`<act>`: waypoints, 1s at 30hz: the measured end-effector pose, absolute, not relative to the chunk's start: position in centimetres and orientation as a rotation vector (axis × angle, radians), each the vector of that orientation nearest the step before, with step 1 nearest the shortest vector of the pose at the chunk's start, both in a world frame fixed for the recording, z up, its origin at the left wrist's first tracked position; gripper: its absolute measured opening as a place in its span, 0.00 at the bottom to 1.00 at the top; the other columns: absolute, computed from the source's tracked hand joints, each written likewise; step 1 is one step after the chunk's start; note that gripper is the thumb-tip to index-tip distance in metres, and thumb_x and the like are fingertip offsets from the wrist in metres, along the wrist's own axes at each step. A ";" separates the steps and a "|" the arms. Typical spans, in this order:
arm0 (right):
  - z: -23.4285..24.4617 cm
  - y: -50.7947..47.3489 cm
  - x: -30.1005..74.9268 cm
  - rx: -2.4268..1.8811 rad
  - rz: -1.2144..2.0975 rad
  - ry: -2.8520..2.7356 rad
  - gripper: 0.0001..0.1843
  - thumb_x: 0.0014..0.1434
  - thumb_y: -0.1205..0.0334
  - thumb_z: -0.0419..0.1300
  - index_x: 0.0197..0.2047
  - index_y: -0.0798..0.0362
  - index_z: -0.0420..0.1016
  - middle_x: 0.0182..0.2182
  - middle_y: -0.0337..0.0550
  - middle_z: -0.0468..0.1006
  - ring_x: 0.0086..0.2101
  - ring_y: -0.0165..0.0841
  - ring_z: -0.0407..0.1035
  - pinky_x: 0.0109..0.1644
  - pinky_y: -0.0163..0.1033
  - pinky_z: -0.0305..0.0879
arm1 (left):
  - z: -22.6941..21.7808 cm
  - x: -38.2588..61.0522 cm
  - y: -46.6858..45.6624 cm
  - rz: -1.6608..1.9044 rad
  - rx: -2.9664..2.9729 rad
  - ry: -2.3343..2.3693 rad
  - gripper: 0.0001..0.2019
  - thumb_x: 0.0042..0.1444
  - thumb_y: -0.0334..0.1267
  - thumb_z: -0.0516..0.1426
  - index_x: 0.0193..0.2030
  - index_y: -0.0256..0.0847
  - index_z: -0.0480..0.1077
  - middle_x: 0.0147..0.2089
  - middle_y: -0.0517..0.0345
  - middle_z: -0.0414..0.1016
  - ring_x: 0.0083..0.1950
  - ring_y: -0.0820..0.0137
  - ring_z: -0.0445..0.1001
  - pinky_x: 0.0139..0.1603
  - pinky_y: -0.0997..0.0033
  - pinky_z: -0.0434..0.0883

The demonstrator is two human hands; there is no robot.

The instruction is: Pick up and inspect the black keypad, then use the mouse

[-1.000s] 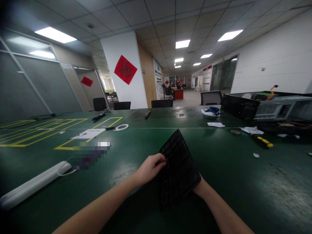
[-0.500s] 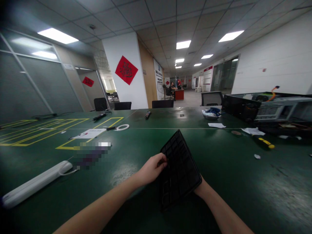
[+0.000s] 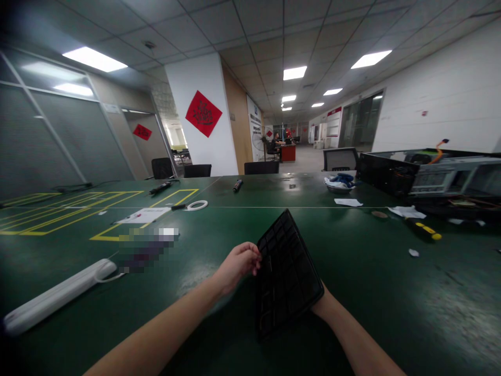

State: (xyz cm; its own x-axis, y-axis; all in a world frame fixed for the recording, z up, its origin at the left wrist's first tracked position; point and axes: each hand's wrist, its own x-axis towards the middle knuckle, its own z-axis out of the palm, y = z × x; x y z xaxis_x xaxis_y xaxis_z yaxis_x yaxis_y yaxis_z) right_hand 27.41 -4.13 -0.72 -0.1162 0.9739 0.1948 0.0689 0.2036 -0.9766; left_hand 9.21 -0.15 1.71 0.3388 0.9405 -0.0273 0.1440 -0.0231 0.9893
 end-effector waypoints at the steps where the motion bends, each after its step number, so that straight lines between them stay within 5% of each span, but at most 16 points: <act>1: -0.7 -4.2 27.4 -1.063 1.096 -1.443 0.14 0.58 0.56 0.49 0.45 0.51 0.65 0.46 0.45 0.67 0.42 0.32 0.64 0.46 0.43 0.65 | 1.6 9.2 -0.1 0.875 1.294 1.020 0.02 0.47 0.30 0.46 0.28 0.38 0.58 0.26 0.61 0.61 0.25 0.77 0.63 0.26 0.76 0.62; 4: -0.6 -4.1 27.2 -1.068 1.090 -1.458 0.14 0.57 0.56 0.49 0.46 0.51 0.65 0.46 0.45 0.67 0.42 0.32 0.64 0.45 0.44 0.65 | 1.5 9.1 -0.1 0.838 1.239 1.011 0.04 0.47 0.33 0.50 0.31 0.37 0.61 0.26 0.62 0.60 0.24 0.78 0.61 0.25 0.77 0.60; 9: -0.6 -3.9 26.9 -1.077 1.071 -1.480 0.15 0.57 0.57 0.50 0.46 0.53 0.64 0.46 0.46 0.67 0.42 0.32 0.64 0.45 0.45 0.65 | 1.1 8.9 -0.5 0.738 1.941 1.106 0.25 0.37 0.43 0.63 0.45 0.39 0.65 0.36 0.59 0.64 0.36 0.73 0.64 0.37 0.73 0.63; 17: -0.7 -3.8 26.8 -1.117 1.007 -1.547 0.16 0.57 0.56 0.50 0.46 0.54 0.64 0.46 0.46 0.67 0.42 0.33 0.64 0.45 0.45 0.64 | 1.8 9.0 -0.8 0.792 2.532 1.176 0.15 0.40 0.45 0.60 0.33 0.38 0.67 0.33 0.58 0.66 0.37 0.68 0.65 0.38 0.70 0.63; 21: -0.8 -3.5 27.4 -1.182 0.980 -1.616 0.18 0.48 0.59 0.60 0.44 0.52 0.67 0.45 0.44 0.67 0.48 0.37 0.59 0.53 0.50 0.57 | 3.1 7.0 1.5 0.913 2.544 1.524 0.13 0.43 0.47 0.57 0.31 0.38 0.67 0.34 0.57 0.67 0.39 0.68 0.66 0.39 0.71 0.63; 25: -0.4 -3.6 27.9 -1.364 1.030 -1.722 0.23 0.45 0.60 0.60 0.47 0.46 0.66 0.50 0.42 0.61 0.51 0.39 0.54 0.56 0.49 0.53 | 4.4 3.2 6.9 0.641 2.244 2.301 0.19 0.48 0.53 0.49 0.30 0.38 0.70 0.36 0.52 0.71 0.42 0.65 0.69 0.39 0.71 0.63; 30: -0.1 -3.9 27.8 -1.399 1.099 -1.719 0.23 0.46 0.58 0.58 0.48 0.45 0.64 0.52 0.42 0.57 0.51 0.39 0.55 0.54 0.47 0.55 | 4.6 -1.2 12.4 0.460 1.924 2.638 0.27 0.45 0.54 0.50 0.34 0.28 0.73 0.38 0.35 0.72 0.43 0.49 0.69 0.37 0.61 0.64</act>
